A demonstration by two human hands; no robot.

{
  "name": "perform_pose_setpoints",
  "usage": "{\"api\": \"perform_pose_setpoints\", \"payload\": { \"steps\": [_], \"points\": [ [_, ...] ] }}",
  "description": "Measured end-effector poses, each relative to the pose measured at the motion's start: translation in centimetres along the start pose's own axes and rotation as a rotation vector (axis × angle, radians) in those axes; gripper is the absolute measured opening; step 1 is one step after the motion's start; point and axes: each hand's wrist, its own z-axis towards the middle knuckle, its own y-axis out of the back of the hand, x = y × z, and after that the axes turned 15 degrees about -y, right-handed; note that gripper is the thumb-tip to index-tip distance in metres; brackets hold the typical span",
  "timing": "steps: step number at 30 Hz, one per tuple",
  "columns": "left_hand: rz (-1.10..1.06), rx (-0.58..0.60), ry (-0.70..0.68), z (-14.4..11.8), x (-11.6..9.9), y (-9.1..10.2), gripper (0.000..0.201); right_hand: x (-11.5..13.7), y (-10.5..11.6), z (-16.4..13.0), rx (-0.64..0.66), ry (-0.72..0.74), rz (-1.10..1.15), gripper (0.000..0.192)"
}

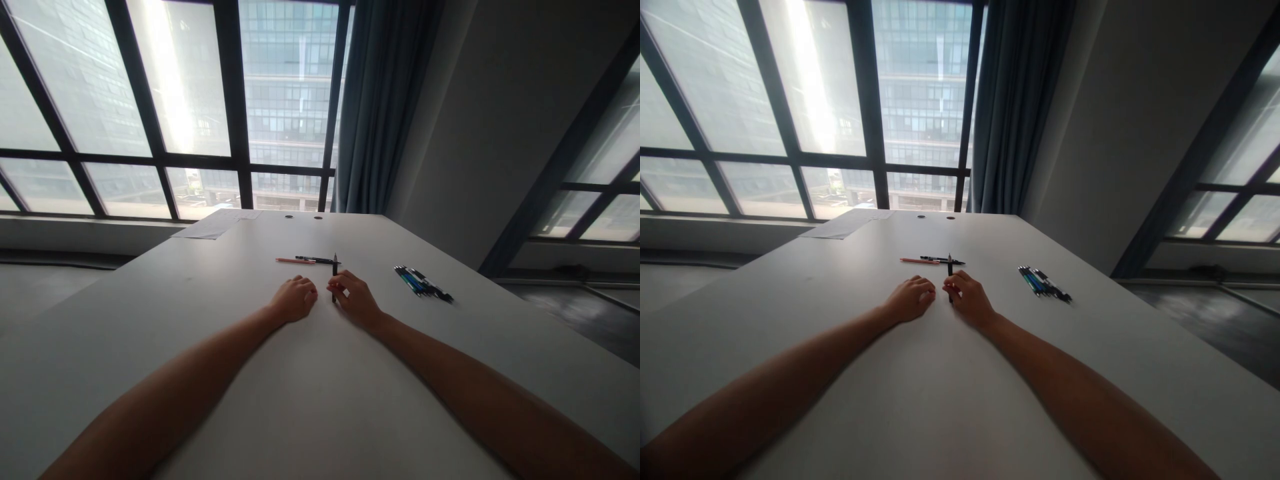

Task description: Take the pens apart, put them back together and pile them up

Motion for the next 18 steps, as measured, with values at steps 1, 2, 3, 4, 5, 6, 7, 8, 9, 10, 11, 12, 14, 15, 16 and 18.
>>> {"api": "perform_pose_setpoints", "payload": {
  "steps": [1, 2, 3, 4, 5, 6, 7, 8, 9, 10, 11, 12, 14, 15, 16, 18],
  "points": [
    [0.001, 0.000, -0.001, 0.0, 0.0, 0.0, 0.025, 0.0, 0.0, 0.0, 0.000, -0.002, 0.006, 0.010],
    [0.001, 0.000, -0.001, 0.0, 0.0, 0.0, 0.025, 0.0, 0.1, 0.0, -0.013, -0.004, 0.017, 0.010],
    [0.000, 0.001, 0.001, 0.0, 0.0, 0.0, 0.024, -0.1, 0.1, 0.0, -0.036, -0.008, 0.033, 0.010],
    [-0.001, 0.000, 0.003, 0.0, 0.0, 0.0, 0.024, -0.1, 0.2, 0.1, -0.062, -0.011, 0.054, 0.011],
    [-0.002, 0.000, 0.006, 0.0, 0.0, 0.0, 0.023, -0.3, 0.3, 0.1, -0.085, -0.009, 0.082, 0.014],
    [-0.005, 0.001, 0.006, 0.0, 0.0, 0.0, 0.023, -0.4, 0.3, 0.2, -0.104, -0.006, 0.110, 0.020],
    [-0.007, 0.001, 0.006, 0.0, 0.0, 0.0, 0.022, -0.5, 0.4, 0.2, -0.118, -0.001, 0.129, 0.025],
    [-0.010, 0.002, 0.007, 0.1, 0.0, 0.0, 0.022, -0.7, 0.4, 0.2, -0.129, 0.002, 0.134, 0.029],
    [-0.012, 0.003, 0.008, 0.1, 0.0, 0.0, 0.022, -0.8, 0.4, 0.3, -0.136, -0.002, 0.125, 0.029],
    [-0.013, 0.004, 0.009, 0.1, 0.0, 0.0, 0.022, -0.9, 0.4, 0.3, -0.147, -0.017, 0.102, 0.027],
    [-0.013, 0.006, 0.010, 0.1, -0.1, 0.0, 0.022, -1.0, 0.4, 0.3, -0.158, -0.038, 0.061, 0.022],
    [-0.011, 0.007, 0.011, 0.1, -0.1, 0.0, 0.022, -1.0, 0.4, 0.3, -0.164, -0.050, 0.004, 0.017],
    [-0.006, 0.006, 0.006, 0.1, 0.0, 0.0, 0.022, -1.0, 0.5, 0.4, -0.180, -0.041, -0.143, 0.013],
    [-0.002, 0.004, 0.002, 0.1, 0.0, -0.1, 0.022, -0.9, 0.6, 0.5, -0.195, -0.016, -0.223, 0.014],
    [0.001, 0.002, 0.001, 0.1, 0.0, -0.1, 0.022, -0.9, 0.8, 0.6, -0.206, 0.017, -0.292, 0.014],
    [0.005, 0.002, -0.001, 0.1, 0.0, -0.2, 0.021, -0.7, 1.1, 0.7, -0.185, 0.089, -0.371, 0.016]
  ]
}}
